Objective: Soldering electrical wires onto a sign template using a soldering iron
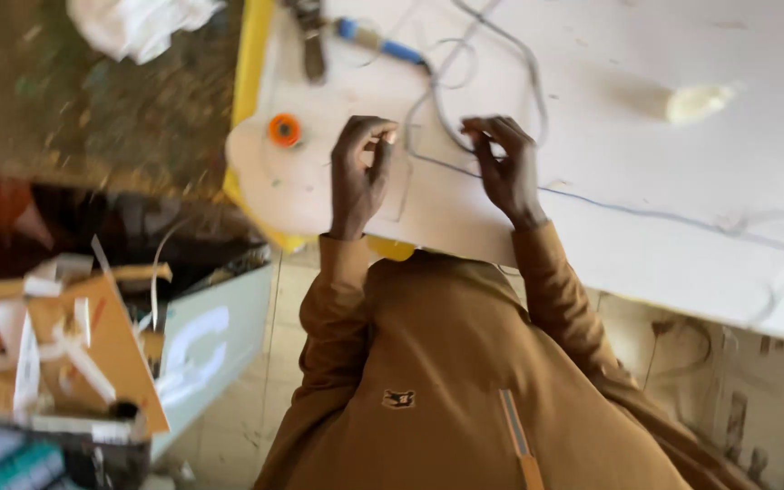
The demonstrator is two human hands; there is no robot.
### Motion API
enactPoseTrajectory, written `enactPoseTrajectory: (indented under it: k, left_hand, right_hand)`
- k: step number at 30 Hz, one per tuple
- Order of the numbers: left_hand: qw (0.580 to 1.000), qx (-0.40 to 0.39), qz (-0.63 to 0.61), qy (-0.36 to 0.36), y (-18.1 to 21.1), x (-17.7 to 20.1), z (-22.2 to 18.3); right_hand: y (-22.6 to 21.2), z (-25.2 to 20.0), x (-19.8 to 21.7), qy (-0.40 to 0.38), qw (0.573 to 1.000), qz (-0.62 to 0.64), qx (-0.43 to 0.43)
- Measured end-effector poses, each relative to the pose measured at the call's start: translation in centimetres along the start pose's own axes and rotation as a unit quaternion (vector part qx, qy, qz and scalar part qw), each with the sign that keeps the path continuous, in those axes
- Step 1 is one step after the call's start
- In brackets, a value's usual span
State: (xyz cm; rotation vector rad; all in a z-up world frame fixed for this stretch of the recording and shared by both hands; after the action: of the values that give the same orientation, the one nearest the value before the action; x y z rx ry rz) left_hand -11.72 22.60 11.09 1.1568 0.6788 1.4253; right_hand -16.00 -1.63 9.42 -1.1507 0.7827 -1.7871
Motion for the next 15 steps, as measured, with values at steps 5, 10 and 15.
enactPoseTrajectory:
  k: [5, 10, 15]
  left_hand:
    - [0.981, 0.000, 0.070, 0.180, -0.5, 4.9, -3.4]
    - [0.949, -0.008, 0.196, 0.247, -1.9, 8.4, -5.7]
    - [0.946, 0.048, 0.278, 0.161, -8.1, 9.5, -4.0]
  right_hand:
    - [-2.2, -2.9, -0.3, -0.023, 0.999, 0.042, -0.013]
    - [-3.4, -4.0, -0.1, -0.006, 0.998, 0.032, -0.057]
    - [-4.1, -5.2, -3.0, -0.072, 0.988, 0.121, -0.061]
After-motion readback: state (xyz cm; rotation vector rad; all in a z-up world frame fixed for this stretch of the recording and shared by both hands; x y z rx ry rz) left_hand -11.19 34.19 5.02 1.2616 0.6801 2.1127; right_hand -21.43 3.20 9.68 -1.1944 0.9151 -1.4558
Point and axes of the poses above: each hand's wrist, its own z-axis towards the middle knuckle, its own x-axis out of the back of the hand, y = z × x, the point moved 10 cm from there along z, towards the middle knuckle, and after that the axes turned 1 degree about -y, right-handed, at the moved point
